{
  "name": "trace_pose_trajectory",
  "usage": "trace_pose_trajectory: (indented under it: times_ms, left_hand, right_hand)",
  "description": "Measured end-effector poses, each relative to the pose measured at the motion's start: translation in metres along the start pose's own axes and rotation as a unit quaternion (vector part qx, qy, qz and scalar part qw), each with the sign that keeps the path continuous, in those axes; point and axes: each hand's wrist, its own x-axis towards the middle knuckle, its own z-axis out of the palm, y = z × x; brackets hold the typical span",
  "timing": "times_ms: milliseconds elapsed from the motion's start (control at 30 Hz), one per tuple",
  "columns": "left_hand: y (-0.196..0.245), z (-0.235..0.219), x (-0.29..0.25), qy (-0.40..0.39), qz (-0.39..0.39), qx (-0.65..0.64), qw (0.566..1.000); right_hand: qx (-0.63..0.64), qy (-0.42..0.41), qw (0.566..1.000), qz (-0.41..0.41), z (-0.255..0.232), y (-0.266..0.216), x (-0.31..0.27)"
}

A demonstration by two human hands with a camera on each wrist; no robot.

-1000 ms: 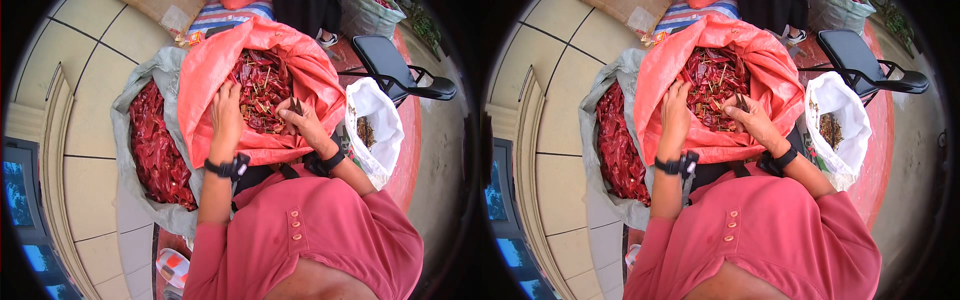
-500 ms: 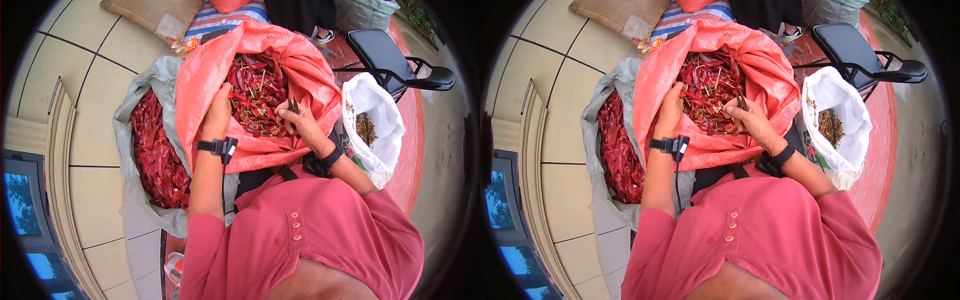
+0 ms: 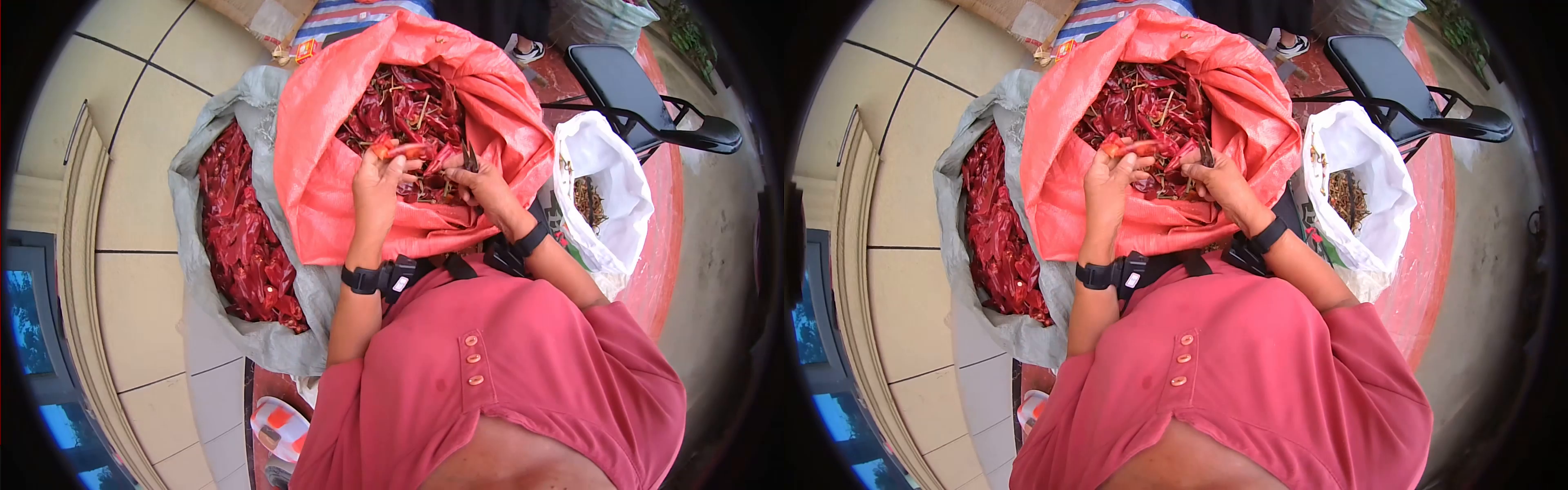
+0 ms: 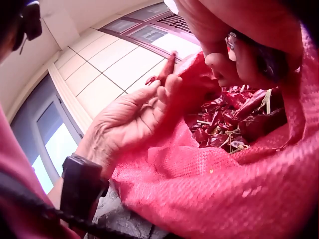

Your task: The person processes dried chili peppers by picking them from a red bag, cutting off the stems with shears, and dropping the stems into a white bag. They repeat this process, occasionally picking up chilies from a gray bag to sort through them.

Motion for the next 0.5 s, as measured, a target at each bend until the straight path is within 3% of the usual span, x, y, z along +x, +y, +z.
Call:
trace_pose_trajectory:
  times_ms: [67,167,300,400,467,500]
  left_hand:
    - [0.013,0.007,-0.010,-0.021,-0.011,-0.107,0.994]
    - [0.025,0.008,-0.022,-0.053,-0.031,-0.113,0.992]
    - [0.034,0.008,-0.033,-0.028,-0.009,-0.098,0.995]
    - [0.072,-0.004,-0.053,0.113,0.130,0.027,0.985]
    - [0.109,-0.030,-0.054,0.229,0.212,0.121,0.942]
    - [0.128,-0.043,-0.053,0.297,0.200,0.200,0.912]
  right_hand:
    - [0.009,0.008,1.000,-0.006,-0.002,0.005,0.003]
    - [0.002,0.020,1.000,-0.004,0.002,0.003,0.000]
    - [-0.012,0.039,0.999,-0.023,0.002,0.007,0.002]
    - [-0.043,0.026,0.997,-0.063,0.002,0.007,0.002]
    - [-0.060,0.011,0.996,-0.071,0.001,0.009,0.005]
    - [-0.102,0.011,0.991,-0.086,0.002,0.010,0.007]
